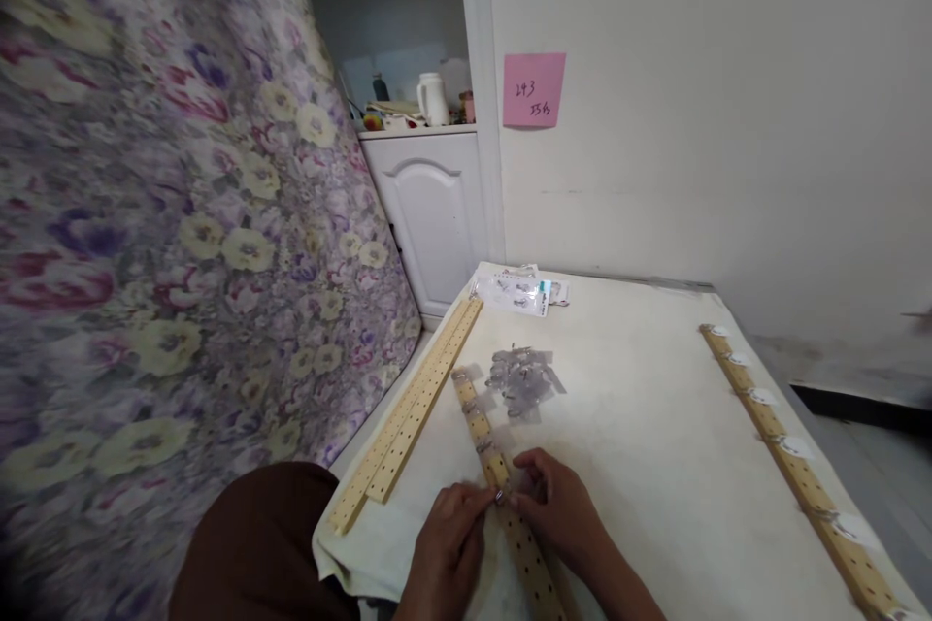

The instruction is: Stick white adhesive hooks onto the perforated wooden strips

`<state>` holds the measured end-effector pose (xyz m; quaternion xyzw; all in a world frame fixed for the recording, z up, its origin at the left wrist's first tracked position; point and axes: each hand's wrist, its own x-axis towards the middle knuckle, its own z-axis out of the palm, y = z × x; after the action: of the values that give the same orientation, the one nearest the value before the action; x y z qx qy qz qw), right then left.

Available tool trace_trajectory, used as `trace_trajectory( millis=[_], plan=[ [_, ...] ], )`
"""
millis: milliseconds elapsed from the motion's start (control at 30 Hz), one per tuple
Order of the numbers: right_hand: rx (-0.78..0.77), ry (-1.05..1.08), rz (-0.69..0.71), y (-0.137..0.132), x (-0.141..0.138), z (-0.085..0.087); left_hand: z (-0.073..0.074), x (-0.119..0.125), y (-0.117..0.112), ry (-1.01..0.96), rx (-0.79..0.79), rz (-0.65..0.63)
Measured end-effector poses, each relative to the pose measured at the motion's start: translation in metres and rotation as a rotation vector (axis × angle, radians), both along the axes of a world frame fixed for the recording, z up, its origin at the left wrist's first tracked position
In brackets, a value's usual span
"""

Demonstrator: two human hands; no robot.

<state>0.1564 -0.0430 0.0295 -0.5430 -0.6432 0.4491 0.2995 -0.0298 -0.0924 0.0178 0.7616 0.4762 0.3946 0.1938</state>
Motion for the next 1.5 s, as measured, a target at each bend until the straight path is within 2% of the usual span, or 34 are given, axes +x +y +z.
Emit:
trace_trajectory(
  millis=[300, 600, 800, 1033, 1200, 1300, 1400, 1500],
  plan=[
    [-0.048, 0.014, -0.015, 0.005, -0.001, -0.004, 0.0, -0.001, 0.002, 0.066, -0.022, -0.015],
    [-0.02, -0.001, -0.032, 0.004, -0.005, -0.003, 0.004, 0.0, 0.002, 0.087, -0.048, 0.014],
    [0.018, 0.054, -0.07, -0.003, -0.004, -0.003, -0.002, -0.004, 0.0, 0.049, -0.027, 0.024],
    [0.058, 0.047, -0.23, -0.038, 0.01, -0.009, -0.011, -0.006, 0.001, -0.051, 0.014, 0.07],
    [0.006, 0.001, -0.244, -0.073, 0.012, -0.009, -0.01, -0.007, 0.002, -0.047, -0.053, 0.075],
    [0.022, 0.022, -0.237, -0.082, 0.011, -0.006, -0.01, -0.008, 0.002, -0.047, -0.061, 0.066],
    [0.064, 0.043, -0.236, -0.076, 0.013, -0.002, -0.013, -0.01, 0.003, -0.066, -0.062, 0.064],
    [0.122, 0.021, -0.243, -0.052, 0.017, -0.002, -0.022, -0.011, 0.006, -0.11, -0.028, 0.056]
  ],
)
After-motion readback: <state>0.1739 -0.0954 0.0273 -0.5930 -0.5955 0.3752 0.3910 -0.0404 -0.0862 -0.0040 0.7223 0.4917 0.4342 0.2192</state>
